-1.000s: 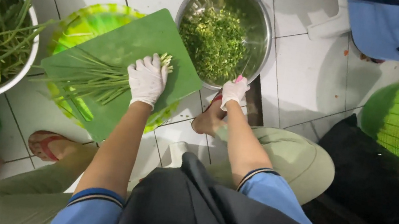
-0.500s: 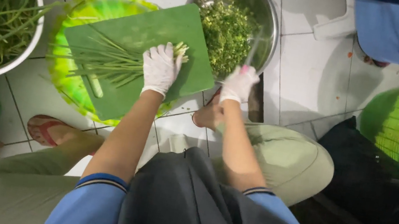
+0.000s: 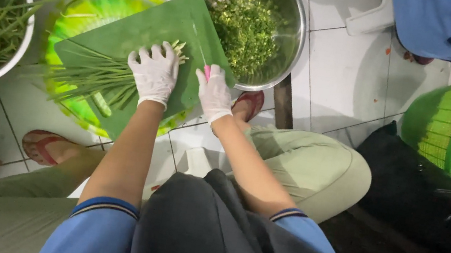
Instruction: Chopping green onions into small pieces on a cutting board using a knife
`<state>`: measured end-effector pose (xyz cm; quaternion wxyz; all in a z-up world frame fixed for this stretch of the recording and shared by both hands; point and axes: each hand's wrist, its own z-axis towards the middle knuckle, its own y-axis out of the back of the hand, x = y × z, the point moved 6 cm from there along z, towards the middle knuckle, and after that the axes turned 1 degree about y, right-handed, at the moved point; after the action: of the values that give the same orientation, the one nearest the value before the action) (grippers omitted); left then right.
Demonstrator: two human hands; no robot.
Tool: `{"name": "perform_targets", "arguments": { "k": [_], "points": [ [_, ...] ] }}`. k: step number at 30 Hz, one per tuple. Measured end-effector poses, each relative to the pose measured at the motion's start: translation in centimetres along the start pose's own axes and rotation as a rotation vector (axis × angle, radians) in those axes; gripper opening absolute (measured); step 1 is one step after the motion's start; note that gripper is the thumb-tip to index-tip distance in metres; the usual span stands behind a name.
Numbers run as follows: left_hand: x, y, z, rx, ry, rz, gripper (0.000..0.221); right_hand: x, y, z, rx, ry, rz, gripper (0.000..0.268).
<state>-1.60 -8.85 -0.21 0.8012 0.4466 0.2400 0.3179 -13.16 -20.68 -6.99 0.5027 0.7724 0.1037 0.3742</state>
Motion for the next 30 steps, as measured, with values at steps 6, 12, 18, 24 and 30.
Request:
{"name": "perform_targets", "arguments": {
  "k": [6,12,18,24,30],
  "points": [
    [0.6,-1.6,-0.6,0.1,0.08,-0.005,0.032,2.2,-2.5,-3.9,0.041,0.02,-0.34,0.033],
    [1.5,-2.8,-1.0,0.148,0.105,-0.027,0.023,6.4,1.1,-5.3,-0.358,0.224,-0.774,0.031],
    [1.5,-2.9,-0.4,0.259,0.232,-0.078,0.028,8.6,3.5,-6.7,-0.41,0.377,-0.949,0.027],
    [1.3,-1.5,0.7,0.186,0.188,-0.097,0.025,7.2,3.1,-6.3,-0.407,0.411,-0.976,0.028],
    [1.3,-1.3,1.0,0.129,0.146,-0.09,0.025,3.7,0.8,-5.1,0.121,0.139,-0.443,0.03]
  ]
}}
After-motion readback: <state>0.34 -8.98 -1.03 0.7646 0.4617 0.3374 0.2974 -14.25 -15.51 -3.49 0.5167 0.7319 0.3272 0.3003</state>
